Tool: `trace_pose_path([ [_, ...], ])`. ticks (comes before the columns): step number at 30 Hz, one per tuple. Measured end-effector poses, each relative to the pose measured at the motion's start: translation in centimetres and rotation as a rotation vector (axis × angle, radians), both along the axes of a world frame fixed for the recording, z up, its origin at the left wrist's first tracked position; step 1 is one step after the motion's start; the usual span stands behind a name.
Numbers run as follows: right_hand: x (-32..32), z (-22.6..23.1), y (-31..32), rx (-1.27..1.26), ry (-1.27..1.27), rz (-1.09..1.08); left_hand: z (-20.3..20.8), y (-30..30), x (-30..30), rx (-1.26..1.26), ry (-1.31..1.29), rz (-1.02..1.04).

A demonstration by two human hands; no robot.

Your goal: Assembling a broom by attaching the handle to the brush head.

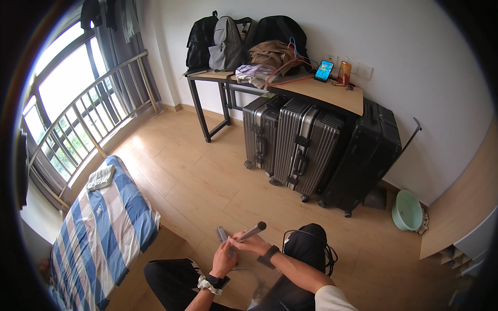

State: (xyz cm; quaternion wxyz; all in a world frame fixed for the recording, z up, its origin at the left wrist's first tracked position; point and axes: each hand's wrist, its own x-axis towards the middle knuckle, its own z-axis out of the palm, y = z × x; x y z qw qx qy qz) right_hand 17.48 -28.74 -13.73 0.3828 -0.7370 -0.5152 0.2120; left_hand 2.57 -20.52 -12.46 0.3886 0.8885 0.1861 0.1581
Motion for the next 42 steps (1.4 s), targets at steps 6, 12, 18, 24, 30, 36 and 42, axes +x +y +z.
trace_pose_path([
  [6, -0.2, -0.2, 0.2, 0.065, -0.034, 0.021, -1.2, 0.1, 0.0, 0.014, -0.018, -0.001],
  [12, 0.3, 0.1, 0.1, -0.061, -0.014, 0.044, -0.7, 0.1, 0.2, -0.001, -0.014, 0.0],
  [18, -0.1, 0.6, 0.1, 0.012, 0.027, 0.016, -0.3, 0.3, -0.1, -0.007, -0.018, 0.006],
  [24, 0.0, 0.4, 0.1, 0.02, 0.009, 0.018, -0.5, 0.6, -0.2, -0.01, -0.003, 0.001],
  [30, 0.2, -0.7, 0.1, 0.018, -0.027, 0.025, -0.9, 0.5, -0.1, -0.024, -0.01, -0.001],
  [36, 0.2, -1.2, 0.1, 0.085, -0.023, 0.025, -0.9, 0.4, -0.1, -0.008, -0.024, -0.005],
  [42, 0.5, -0.1, 0.2, -0.099, -0.026, 0.06, -1.0, 0.4, -0.1, -0.009, -0.002, -0.012],
])
